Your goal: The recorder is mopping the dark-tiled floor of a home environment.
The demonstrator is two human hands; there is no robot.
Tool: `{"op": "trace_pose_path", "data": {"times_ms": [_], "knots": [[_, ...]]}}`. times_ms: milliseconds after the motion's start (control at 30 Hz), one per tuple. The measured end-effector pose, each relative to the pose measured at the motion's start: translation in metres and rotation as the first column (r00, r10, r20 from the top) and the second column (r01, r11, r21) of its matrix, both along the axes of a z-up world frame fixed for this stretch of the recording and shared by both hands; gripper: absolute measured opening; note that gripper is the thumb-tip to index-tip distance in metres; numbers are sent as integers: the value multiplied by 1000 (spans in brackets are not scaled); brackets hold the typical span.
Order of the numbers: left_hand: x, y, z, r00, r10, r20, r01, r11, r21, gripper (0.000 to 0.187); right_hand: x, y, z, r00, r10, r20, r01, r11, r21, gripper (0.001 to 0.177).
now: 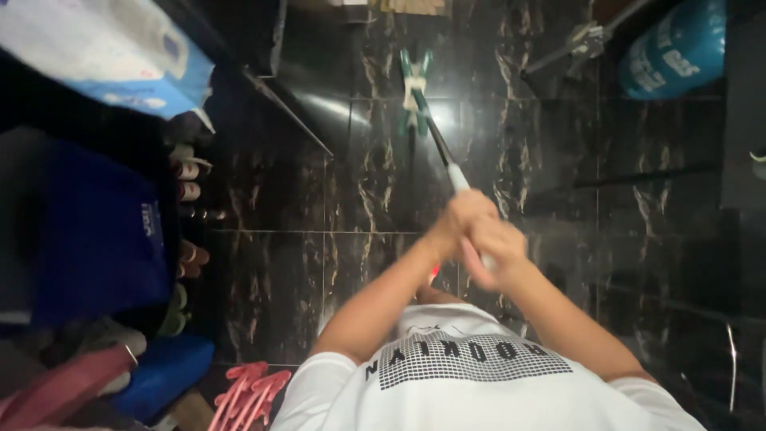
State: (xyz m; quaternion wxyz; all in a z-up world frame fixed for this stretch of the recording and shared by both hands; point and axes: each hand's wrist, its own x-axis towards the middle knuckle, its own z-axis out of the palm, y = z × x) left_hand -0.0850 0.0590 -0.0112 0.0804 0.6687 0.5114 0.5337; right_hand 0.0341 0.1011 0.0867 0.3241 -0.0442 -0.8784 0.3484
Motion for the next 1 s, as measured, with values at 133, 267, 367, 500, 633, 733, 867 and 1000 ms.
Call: {"op": "trace_pose_path", "data": {"times_ms": [133, 267, 367, 500, 633, 733, 867, 1000], "knots": [[49, -27, 26, 962, -181, 202, 177, 983, 40, 18, 43, -20, 68, 998, 46, 30, -42, 992, -122, 21], [53, -32, 51, 965, -219, 144, 198, 969, 148, 18, 46, -22, 65, 954, 258, -154, -287, 933, -218, 20], [50, -21, 3, 984, -155, 87, 133, 967, 219, 16, 43, -12, 22, 930, 319, -183, -347, 925, -152, 16], [40, 7, -100, 998, -7, -55, 9, 999, 36, 10, 36, 9, -87, 987, 105, -120, -100, 994, 50, 16], [10, 50, -123, 962, -37, 269, 76, 987, -138, 13, 17, 46, -149, 998, -66, -13, 66, 998, 12, 18], [2, 42, -83, 977, -35, 212, 67, 987, -149, 20, 9, 43, -120, 999, -34, -18, 34, 999, -1, 24], [20, -3, 12, 996, -75, -49, 64, 979, -191, 18, 35, -4, -18, 995, -96, -29, 93, 991, -94, 21], [42, -50, 76, 976, -160, -148, 127, 970, -208, 18, 58, -43, 67, 988, 62, -140, -104, 943, -315, 20]]}}
